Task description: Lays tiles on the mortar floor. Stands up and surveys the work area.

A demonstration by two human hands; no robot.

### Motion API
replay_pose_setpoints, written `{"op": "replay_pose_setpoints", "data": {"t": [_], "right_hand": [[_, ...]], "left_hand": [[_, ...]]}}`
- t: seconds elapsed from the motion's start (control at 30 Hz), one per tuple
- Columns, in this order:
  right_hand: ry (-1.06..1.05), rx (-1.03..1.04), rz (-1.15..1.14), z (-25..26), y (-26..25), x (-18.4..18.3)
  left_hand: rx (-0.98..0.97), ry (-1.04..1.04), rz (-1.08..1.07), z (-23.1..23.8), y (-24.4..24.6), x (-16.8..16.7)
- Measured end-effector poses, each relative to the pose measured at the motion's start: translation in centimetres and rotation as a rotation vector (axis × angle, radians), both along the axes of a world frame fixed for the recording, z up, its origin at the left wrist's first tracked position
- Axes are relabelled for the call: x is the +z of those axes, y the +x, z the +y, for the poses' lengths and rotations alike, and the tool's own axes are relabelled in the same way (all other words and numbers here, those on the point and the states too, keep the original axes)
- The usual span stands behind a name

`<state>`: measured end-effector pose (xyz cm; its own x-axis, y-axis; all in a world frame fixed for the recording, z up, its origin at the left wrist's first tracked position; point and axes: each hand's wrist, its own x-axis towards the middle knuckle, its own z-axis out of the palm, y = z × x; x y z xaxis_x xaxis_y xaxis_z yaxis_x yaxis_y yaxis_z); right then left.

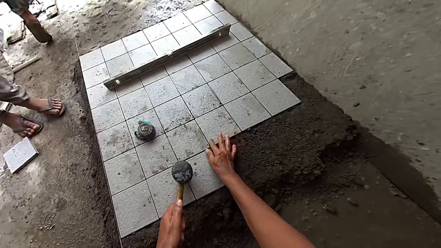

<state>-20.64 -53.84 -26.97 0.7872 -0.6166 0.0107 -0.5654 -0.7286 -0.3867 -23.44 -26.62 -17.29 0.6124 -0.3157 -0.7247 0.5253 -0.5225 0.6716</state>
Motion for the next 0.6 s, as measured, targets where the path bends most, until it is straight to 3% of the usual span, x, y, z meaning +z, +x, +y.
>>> {"op": "replay_pose_setpoints", "data": {"t": [0.27, 0.6], "right_hand": [[-0.051, -0.001, 0.055, 2.7, -1.3, -0.5], [-0.019, -0.050, 0.043, 3.8, -0.9, -0.5]], "left_hand": [[-0.059, -0.010, -0.045, -2.5, 3.2, 0.6], [-0.325, -0.023, -0.179, -14.8, 11.2, -0.6]]}}
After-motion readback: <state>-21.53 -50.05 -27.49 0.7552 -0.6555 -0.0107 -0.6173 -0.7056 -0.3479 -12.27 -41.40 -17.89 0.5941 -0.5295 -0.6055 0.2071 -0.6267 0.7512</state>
